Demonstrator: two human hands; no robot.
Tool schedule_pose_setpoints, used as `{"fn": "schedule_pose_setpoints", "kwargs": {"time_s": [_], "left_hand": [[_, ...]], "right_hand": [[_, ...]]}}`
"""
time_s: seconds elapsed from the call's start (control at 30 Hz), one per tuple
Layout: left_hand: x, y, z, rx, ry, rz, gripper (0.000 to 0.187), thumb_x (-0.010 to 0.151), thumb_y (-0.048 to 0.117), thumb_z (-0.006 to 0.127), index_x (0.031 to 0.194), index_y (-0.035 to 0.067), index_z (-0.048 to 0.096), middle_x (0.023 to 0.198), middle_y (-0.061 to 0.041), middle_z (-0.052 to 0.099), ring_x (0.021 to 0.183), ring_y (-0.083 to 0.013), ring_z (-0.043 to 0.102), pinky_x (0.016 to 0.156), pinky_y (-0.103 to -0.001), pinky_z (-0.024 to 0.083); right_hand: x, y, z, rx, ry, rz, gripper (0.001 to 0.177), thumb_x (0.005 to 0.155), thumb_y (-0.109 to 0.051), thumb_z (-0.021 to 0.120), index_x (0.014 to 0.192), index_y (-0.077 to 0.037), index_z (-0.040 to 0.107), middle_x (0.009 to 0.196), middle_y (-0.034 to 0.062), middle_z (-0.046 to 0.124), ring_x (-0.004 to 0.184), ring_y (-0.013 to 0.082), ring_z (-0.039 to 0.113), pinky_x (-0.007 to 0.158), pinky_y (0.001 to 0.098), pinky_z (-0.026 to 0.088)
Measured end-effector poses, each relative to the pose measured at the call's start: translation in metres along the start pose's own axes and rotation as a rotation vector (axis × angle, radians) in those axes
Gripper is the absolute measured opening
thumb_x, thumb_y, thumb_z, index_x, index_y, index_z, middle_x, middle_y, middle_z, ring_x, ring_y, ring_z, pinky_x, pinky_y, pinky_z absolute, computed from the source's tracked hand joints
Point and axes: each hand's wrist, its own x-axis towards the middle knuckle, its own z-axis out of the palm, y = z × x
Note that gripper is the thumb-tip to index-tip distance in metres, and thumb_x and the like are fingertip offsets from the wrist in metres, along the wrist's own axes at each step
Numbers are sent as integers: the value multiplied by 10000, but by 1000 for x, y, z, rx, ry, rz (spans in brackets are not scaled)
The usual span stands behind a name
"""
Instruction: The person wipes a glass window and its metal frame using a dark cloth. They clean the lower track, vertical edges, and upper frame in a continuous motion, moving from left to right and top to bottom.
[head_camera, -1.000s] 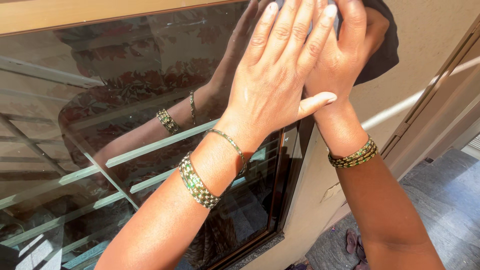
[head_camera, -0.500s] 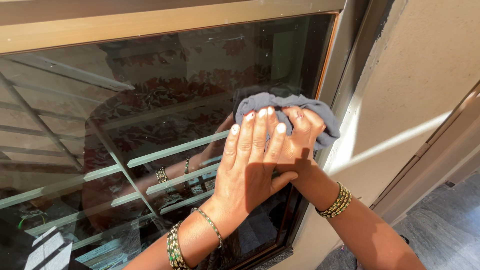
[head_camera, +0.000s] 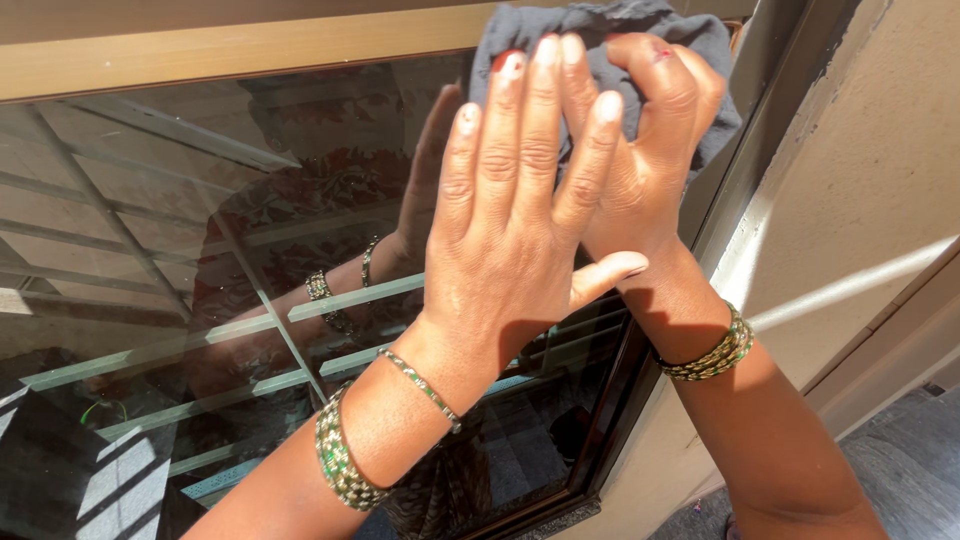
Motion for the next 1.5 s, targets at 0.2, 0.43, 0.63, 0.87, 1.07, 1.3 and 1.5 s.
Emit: {"fn": "schedule_pose_setpoints", "kwargs": {"time_s": [0.2, 0.43, 0.63, 0.87, 1.07, 1.3, 1.5], "left_hand": [[-50, -38, -49, 279, 61, -136, 1103, 914, 910, 456, 1626, 177, 38, 1613, -348, 255, 1525, -501, 248, 1273, -592, 176], [-48, -40, -43, 170, 94, -138, 1117, 930, 906, 483, 1646, 169, 42, 1610, -346, 270, 1519, -519, 264, 1267, -605, 191], [-5, -1, 3, -30, 46, 29, 1113, 954, 875, 573, 1651, 117, 151, 1742, -263, 235, 1633, -432, 187, 1371, -522, 78], [-26, 34, 30, -171, -26, 77, 1100, 932, 809, 553, 1643, 4, 315, 1700, -220, 308, 1601, -362, 255, 1337, -482, 140], [-115, 47, 41, -230, -22, 86, 1004, 924, 760, 606, 1552, -3, 426, 1630, -195, 412, 1544, -352, 371, 1307, -484, 281], [-162, 48, 31, -231, -107, -39, 1065, 825, 765, 636, 1507, -26, 429, 1552, -237, 446, 1470, -395, 384, 1198, -539, 321], [-101, 2, 5, -130, 30, 17, 1017, 904, 673, 727, 1580, 2, 370, 1651, -220, 381, 1573, -367, 317, 1313, -501, 208]], "right_hand": [[15, -60, 25, 203, -82, -185, 300, 1049, -139, 776, 1312, -46, 666, 1364, 58, 497, 1267, 254, 464, 1120, 357, 482], [18, -54, 20, 215, -31, -202, 265, 1011, -118, 790, 1226, -24, 667, 1327, 126, 545, 1233, 301, 499, 1056, 409, 472], [-1, 7, -22, -52, 18, -135, 237, 964, -147, 811, 1157, -80, 692, 1307, 127, 561, 1257, 352, 496, 1086, 536, 403], [-91, 24, -39, 113, -50, 171, 145, 1091, -136, 780, 1202, -86, 703, 1342, 126, 551, 1260, 322, 538, 1058, 434, 471], [-176, -14, -43, 227, -50, 121, 115, 1046, -128, 642, 1147, -90, 600, 1324, 148, 531, 1233, 362, 529, 1035, 488, 465], [-187, -52, -39, 181, -176, -14, 190, 924, -236, 781, 1022, -126, 661, 1229, 137, 526, 1096, 355, 525, 921, 489, 464], [-94, -23, -18, 216, -119, -187, 239, 819, -137, 833, 1008, -68, 703, 1210, 139, 577, 1115, 349, 539, 948, 513, 470]]}}
